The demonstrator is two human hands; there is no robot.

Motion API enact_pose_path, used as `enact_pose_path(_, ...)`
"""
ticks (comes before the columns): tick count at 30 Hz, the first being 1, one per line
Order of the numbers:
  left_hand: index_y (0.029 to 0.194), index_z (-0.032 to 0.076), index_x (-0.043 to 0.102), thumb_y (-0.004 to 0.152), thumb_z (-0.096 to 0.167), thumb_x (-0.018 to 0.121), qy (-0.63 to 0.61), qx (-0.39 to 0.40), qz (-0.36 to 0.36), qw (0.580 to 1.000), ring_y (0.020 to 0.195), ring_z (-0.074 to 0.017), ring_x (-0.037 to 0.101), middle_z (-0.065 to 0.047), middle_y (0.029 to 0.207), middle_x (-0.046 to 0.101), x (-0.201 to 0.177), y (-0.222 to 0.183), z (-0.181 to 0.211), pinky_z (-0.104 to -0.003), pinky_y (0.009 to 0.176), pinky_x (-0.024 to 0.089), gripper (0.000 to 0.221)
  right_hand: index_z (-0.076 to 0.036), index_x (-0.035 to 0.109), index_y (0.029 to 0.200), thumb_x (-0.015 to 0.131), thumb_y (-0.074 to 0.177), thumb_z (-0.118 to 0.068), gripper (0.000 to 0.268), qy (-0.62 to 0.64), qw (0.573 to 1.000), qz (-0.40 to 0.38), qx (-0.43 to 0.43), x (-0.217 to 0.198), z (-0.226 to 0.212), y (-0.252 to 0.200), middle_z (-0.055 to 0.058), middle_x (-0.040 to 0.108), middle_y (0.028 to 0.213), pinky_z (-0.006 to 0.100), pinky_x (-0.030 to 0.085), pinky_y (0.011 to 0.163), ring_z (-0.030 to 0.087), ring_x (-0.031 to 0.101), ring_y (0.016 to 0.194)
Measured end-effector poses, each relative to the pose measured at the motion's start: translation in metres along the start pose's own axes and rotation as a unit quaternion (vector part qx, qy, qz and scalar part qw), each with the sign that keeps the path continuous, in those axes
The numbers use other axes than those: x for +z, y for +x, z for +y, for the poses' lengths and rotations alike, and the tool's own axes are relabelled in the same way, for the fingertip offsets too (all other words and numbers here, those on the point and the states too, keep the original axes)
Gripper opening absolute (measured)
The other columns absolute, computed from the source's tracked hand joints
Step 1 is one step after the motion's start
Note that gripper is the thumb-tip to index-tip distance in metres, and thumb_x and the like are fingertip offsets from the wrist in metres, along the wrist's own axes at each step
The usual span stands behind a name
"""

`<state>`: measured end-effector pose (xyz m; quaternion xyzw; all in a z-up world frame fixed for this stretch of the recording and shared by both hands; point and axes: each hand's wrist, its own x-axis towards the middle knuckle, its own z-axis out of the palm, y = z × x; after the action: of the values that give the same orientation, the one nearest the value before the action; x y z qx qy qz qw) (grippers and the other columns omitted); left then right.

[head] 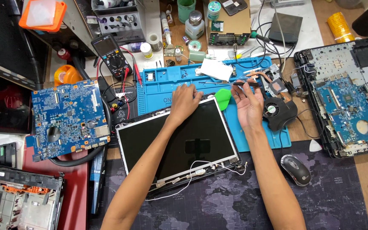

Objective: Repairing a laptop screen assembly by managing internal cables and using tools

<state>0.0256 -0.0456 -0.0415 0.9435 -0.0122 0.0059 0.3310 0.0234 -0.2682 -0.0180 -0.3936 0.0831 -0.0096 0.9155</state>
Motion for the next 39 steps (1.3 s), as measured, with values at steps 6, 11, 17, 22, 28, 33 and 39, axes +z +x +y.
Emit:
enact_pose_path(6, 0.07, 0.014, 0.053, 0.094, 0.036, 0.061, -0.004, 0.007, -0.003, 1.0, 0.086, -0.0349, 0.06, -0.007, 0.076, 0.05, -0.004, -0.003, 0.002, -0.046, 0.082, 0.043, 0.034, -0.014, 0.051, 0.123, 0.071, 0.099, -0.017, 0.031, -0.005, 1.0, -0.002, 0.003, 0.0, -0.001, 0.0, 0.014, 0.072, 0.118, 0.038, 0.063, 0.101, 0.023, 0.075, 0.105)
enact_pose_path(11, 0.08, 0.012, 0.052, 0.095, 0.03, 0.064, -0.02, 0.034, 0.026, 0.999, 0.087, -0.0354, 0.058, -0.007, 0.078, 0.048, -0.014, -0.023, 0.014, -0.044, 0.083, 0.041, 0.027, -0.014, 0.05, 0.123, 0.071, 0.099, -0.017, 0.032, -0.012, 1.0, -0.001, 0.002, 0.003, -0.001, -0.001, 0.012, 0.072, 0.118, 0.037, 0.063, 0.101, 0.022, 0.075, 0.105)
enact_pose_path(17, 0.104, 0.009, 0.054, 0.093, 0.02, 0.071, -0.186, 0.011, 0.03, 0.982, 0.084, -0.0331, 0.063, -0.014, 0.082, 0.06, -0.035, -0.026, 0.018, -0.042, 0.079, 0.046, 0.023, -0.014, 0.05, 0.122, 0.072, 0.098, -0.017, 0.033, -0.037, 0.999, -0.005, -0.012, 0.01, -0.001, -0.005, 0.013, 0.072, 0.117, 0.037, 0.064, 0.099, 0.023, 0.076, 0.103)
enact_pose_path(22, 0.109, 0.008, 0.066, 0.089, 0.022, 0.079, -0.325, -0.001, 0.028, 0.945, 0.073, -0.0195, 0.066, -0.015, 0.088, 0.067, -0.058, -0.018, 0.01, -0.035, 0.071, 0.054, 0.027, -0.013, 0.049, 0.122, 0.072, 0.097, -0.017, 0.034, -0.068, 0.997, -0.015, -0.03, 0.015, 0.001, -0.007, 0.014, 0.071, 0.118, 0.036, 0.064, 0.098, 0.024, 0.076, 0.103)
enact_pose_path(28, 0.1, 0.006, 0.072, 0.092, 0.016, 0.075, -0.335, 0.005, 0.02, 0.942, 0.069, -0.0203, 0.071, -0.015, 0.084, 0.073, -0.065, -0.011, 0.014, -0.031, 0.065, 0.054, 0.013, -0.011, 0.049, 0.123, 0.071, 0.098, -0.015, 0.034, -0.077, 0.996, -0.011, -0.038, 0.014, 0.002, -0.006, 0.015, 0.071, 0.117, 0.036, 0.065, 0.097, 0.025, 0.076, 0.103)
enact_pose_path(33, 0.097, 0.007, 0.072, 0.091, 0.013, 0.076, -0.322, 0.009, 0.023, 0.946, 0.068, -0.0172, 0.067, -0.011, 0.079, 0.072, -0.069, -0.005, 0.015, -0.032, 0.066, 0.054, 0.01, -0.011, 0.048, 0.123, 0.068, 0.1, -0.013, 0.03, -0.084, 0.995, -0.01, -0.046, 0.015, 0.002, -0.007, 0.016, 0.07, 0.116, 0.036, 0.065, 0.096, 0.026, 0.076, 0.104)
enact_pose_path(39, 0.093, 0.003, 0.071, 0.092, 0.005, 0.073, -0.072, 0.036, 0.112, 0.99, 0.078, -0.0266, 0.07, -0.012, 0.08, 0.068, -0.079, 0.031, 0.004, -0.054, 0.092, 0.053, 0.003, -0.01, 0.048, 0.123, 0.069, 0.099, -0.013, 0.032, -0.091, 0.994, -0.004, -0.054, 0.017, 0.002, -0.007, 0.016, 0.07, 0.117, 0.037, 0.065, 0.097, 0.026, 0.076, 0.104)
